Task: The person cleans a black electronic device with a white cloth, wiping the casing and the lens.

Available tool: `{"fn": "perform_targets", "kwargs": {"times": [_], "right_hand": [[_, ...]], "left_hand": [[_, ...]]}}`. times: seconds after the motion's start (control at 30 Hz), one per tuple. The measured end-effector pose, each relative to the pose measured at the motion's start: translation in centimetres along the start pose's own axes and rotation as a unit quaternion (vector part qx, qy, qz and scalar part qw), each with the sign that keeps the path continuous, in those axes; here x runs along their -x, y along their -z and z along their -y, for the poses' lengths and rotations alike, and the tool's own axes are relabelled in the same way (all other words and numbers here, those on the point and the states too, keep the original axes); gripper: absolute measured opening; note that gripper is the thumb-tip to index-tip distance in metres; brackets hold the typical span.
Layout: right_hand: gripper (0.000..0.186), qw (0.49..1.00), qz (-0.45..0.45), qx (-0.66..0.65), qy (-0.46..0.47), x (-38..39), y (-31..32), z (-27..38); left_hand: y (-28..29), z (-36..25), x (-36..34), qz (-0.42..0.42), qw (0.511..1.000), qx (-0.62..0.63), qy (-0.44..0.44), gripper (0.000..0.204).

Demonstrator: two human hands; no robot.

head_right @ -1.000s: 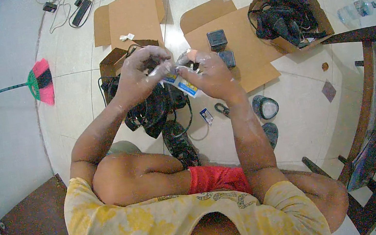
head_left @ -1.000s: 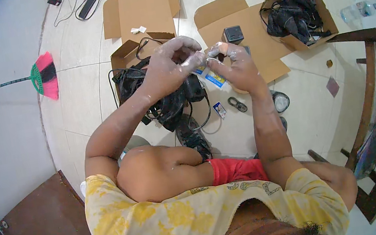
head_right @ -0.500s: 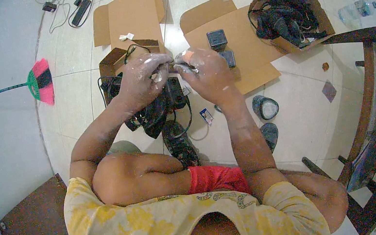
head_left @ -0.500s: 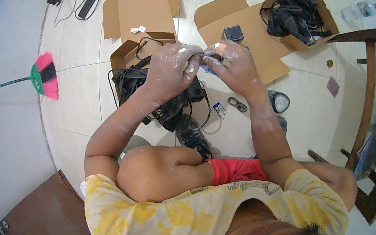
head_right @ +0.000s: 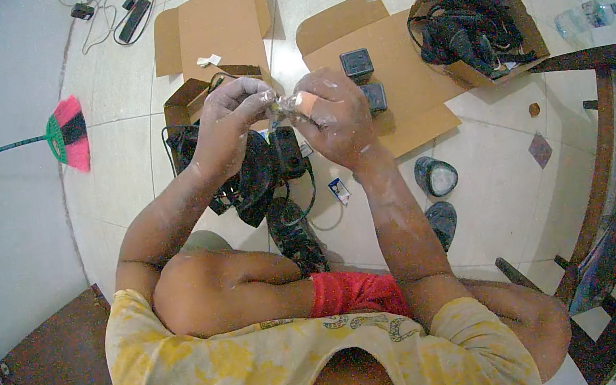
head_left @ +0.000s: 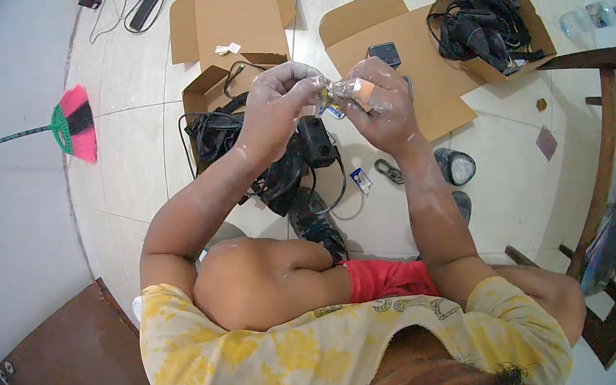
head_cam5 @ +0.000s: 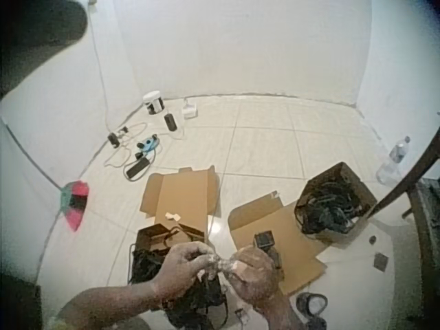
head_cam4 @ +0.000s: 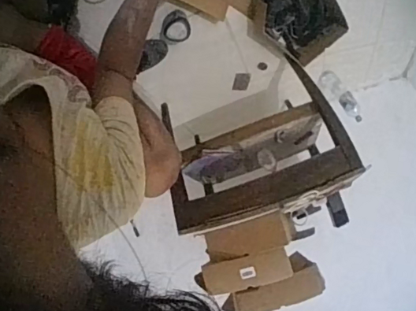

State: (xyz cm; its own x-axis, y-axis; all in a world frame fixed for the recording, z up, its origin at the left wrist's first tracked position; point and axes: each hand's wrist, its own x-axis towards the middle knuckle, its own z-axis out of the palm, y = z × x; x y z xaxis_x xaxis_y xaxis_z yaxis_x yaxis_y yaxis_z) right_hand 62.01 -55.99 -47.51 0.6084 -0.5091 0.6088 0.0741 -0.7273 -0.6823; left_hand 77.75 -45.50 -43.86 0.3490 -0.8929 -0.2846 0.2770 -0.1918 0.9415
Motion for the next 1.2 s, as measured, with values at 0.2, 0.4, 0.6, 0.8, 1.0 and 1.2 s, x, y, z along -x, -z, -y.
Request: {"fn": "perform_targets", "kwargs": {"times": [0.2,0.4,0.6,0.8,1.0,1.2], "right_hand": [[0.014,0.985,-0.022,-0.12,-0.126,1.0,-0.4,-0.3],[0.014,0.997,-0.041,-0.065,-0.024,1.1,-0.2,-0.8],[0.013,0.98,-0.042,-0.146,-0.127,1.5,-0.5,-1.0],[0.01,0.89,-0.092,-0.356,-0.269,2.3,-1.8,-0.1],[0.011,0.906,-0.058,-0.317,-0.276,2.4,-1.9,-0.6],[0.012,0.917,-0.033,-0.317,-0.241,2.1,-1.5,-0.7]], "left_hand": [[0.1,0.2,0.0,0.022,0.999,-0.019,-0.044,0.008],[0.3,-0.5,0.2,0.018,0.999,0.027,-0.008,0.01],[-0.1,-1.3,0.5,-0.027,0.997,0.054,0.04,0.012],[-0.1,-2.1,0.1,0.007,0.976,-0.216,-0.031,0.013],[0.8,-2.6,-0.6,0.104,0.906,-0.384,-0.148,0.009],[0.9,-1.8,-1.1,0.055,0.873,-0.384,-0.296,0.018]]}}
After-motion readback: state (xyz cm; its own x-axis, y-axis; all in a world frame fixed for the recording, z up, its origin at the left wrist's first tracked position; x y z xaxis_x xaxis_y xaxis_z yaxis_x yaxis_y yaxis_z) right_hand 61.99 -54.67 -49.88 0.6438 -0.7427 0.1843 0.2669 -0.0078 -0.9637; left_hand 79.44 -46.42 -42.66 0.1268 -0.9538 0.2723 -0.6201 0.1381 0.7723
